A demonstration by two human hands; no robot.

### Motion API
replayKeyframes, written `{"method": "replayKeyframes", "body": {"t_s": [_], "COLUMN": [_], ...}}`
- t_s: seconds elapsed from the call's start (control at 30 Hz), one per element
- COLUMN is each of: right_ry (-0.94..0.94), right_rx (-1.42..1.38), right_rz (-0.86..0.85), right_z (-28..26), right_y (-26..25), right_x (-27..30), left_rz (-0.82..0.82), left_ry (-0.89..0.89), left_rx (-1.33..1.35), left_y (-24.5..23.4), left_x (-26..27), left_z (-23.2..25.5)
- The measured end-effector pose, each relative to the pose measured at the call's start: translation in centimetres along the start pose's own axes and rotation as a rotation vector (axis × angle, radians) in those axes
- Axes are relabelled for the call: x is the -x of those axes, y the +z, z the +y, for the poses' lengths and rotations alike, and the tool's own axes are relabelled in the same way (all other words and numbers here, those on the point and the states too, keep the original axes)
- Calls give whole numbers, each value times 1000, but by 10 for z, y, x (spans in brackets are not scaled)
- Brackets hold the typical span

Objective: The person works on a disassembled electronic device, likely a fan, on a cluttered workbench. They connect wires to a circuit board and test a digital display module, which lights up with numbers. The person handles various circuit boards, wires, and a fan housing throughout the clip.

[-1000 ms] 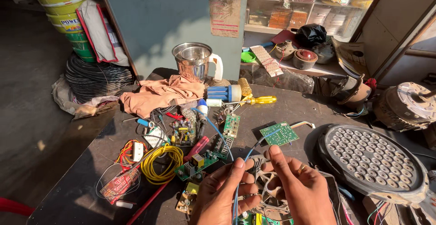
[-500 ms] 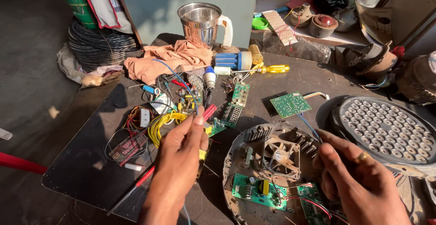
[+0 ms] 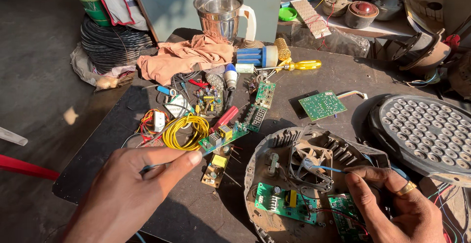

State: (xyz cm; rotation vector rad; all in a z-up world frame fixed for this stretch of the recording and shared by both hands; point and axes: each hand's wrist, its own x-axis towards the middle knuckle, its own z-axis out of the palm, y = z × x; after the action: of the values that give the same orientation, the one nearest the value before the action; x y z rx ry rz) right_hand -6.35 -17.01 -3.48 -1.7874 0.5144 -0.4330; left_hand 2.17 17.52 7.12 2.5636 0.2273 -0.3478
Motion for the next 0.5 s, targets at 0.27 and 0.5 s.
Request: {"method": "replayKeyframes", "body": {"t_s": [0.27, 0.5], "right_ry": [-67, -387], "right_rx": [143, 109], "right_rz": [75, -129], "right_z": [-6, 16], "right_y": [6, 17], "right_x": [10, 20], "left_rz": [-205, -540], "left_ry": [388, 311], "left_rx": [66, 225], "left_y": [15, 19], "left_x": [10, 9], "left_z": [0, 16]}}
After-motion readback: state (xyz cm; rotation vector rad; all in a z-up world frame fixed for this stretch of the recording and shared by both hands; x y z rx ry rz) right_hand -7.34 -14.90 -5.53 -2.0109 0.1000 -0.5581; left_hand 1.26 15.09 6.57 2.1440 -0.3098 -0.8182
